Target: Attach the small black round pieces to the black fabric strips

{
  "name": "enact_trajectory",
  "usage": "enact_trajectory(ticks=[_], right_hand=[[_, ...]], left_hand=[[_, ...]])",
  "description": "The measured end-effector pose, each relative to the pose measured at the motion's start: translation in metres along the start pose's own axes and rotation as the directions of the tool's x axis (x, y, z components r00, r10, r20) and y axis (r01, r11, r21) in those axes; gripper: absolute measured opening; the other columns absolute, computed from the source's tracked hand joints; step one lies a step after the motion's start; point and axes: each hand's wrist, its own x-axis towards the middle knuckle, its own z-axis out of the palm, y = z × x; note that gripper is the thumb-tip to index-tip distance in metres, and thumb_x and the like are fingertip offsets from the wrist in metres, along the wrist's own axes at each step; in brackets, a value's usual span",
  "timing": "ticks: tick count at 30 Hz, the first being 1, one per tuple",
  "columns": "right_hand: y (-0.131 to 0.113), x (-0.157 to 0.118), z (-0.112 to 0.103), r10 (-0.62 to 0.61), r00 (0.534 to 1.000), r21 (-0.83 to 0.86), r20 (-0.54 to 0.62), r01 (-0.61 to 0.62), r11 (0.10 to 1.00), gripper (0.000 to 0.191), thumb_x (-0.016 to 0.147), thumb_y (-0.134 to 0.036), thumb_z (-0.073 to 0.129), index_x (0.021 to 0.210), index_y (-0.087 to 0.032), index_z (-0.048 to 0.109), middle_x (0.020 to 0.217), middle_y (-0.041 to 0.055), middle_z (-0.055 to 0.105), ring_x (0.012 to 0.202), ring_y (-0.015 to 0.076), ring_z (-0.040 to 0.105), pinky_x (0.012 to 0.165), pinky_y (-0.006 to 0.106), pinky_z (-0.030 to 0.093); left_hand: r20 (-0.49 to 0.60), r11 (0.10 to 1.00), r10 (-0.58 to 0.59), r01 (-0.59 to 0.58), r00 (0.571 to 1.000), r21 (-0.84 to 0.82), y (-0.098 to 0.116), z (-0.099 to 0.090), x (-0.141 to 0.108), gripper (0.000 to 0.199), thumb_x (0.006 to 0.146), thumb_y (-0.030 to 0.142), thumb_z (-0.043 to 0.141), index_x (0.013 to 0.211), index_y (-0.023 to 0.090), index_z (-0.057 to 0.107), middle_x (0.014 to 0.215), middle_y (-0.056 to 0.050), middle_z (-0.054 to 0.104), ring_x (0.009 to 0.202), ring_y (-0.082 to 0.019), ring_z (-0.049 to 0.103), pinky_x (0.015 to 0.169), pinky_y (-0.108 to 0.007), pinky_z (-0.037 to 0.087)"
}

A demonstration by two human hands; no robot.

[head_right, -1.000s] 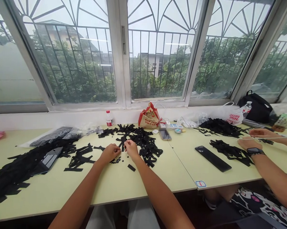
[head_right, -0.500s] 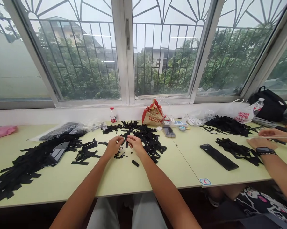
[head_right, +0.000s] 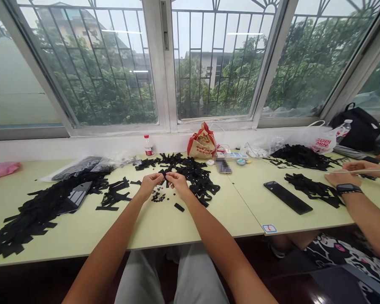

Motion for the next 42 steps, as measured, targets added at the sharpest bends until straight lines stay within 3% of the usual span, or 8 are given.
enact_trajectory(ticks=[13, 21, 26, 32, 42], right_hand=[[0.000, -0.002, 0.002, -0.029, 1.000, -0.091, 0.001, 0.029, 0.995, 0.038, 0.068, -0.047, 0.077, 0.091, -0.017, 0.074, 0.074, 0.0029, 0.065, 0.056, 0.0103, 0.046, 0.047, 0.024, 0.031], [-0.008, -0.008, 0.004, -0.059, 0.998, -0.290, -0.012, 0.053, 0.956, 0.036, 0.071, -0.051, 0.073, 0.080, -0.016, 0.072, 0.067, 0.0027, 0.063, 0.054, 0.0116, 0.046, 0.049, 0.026, 0.032], [-0.005, -0.006, 0.001, -0.094, 0.995, -0.355, -0.030, 0.077, 0.932, 0.035, 0.072, -0.050, 0.071, 0.080, -0.016, 0.072, 0.063, 0.0019, 0.062, 0.055, 0.0127, 0.047, 0.051, 0.025, 0.034], [0.002, -0.005, -0.001, -0.123, 0.992, -0.444, -0.019, 0.102, 0.890, 0.031, 0.076, -0.047, 0.066, 0.081, -0.018, 0.073, 0.068, 0.0026, 0.065, 0.057, 0.0141, 0.051, 0.053, 0.026, 0.038], [-0.005, -0.008, 0.003, -0.115, 0.993, -0.439, 0.005, 0.106, 0.892, 0.034, 0.078, -0.051, 0.064, 0.071, -0.018, 0.070, 0.062, 0.0019, 0.062, 0.053, 0.0136, 0.048, 0.052, 0.027, 0.036]], left_hand=[[0.029, 1.000, -0.002, 0.002, 1.000, -0.002, -0.002, 0.001, 0.000, 0.037, 0.072, 0.051, 0.076, 0.077, 0.015, 0.072, 0.067, -0.002, 0.060, 0.060, -0.011, 0.046, 0.060, -0.027, 0.039], [0.042, 0.993, 0.028, -0.033, 0.999, 0.111, -0.007, -0.002, 0.000, 0.038, 0.078, 0.053, 0.068, 0.071, 0.016, 0.070, 0.068, -0.002, 0.062, 0.059, -0.012, 0.047, 0.058, -0.027, 0.038], [0.082, 0.993, 0.033, -0.042, 0.996, 0.108, -0.003, 0.001, -0.003, 0.042, 0.071, 0.055, 0.075, 0.085, 0.016, 0.071, 0.073, -0.002, 0.063, 0.061, -0.013, 0.047, 0.056, -0.026, 0.035], [0.076, 0.991, 0.029, -0.038, 0.997, 0.131, 0.000, 0.004, -0.005, 0.043, 0.067, 0.054, 0.079, 0.069, 0.018, 0.056, 0.061, 0.003, 0.050, 0.055, -0.010, 0.038, 0.051, -0.024, 0.028], [0.025, 0.990, 0.001, -0.005, 1.000, 0.142, -0.009, 0.001, -0.001, 0.037, 0.076, 0.052, 0.070, 0.065, 0.018, 0.060, 0.059, 0.001, 0.053, 0.055, -0.011, 0.043, 0.054, -0.026, 0.032]])
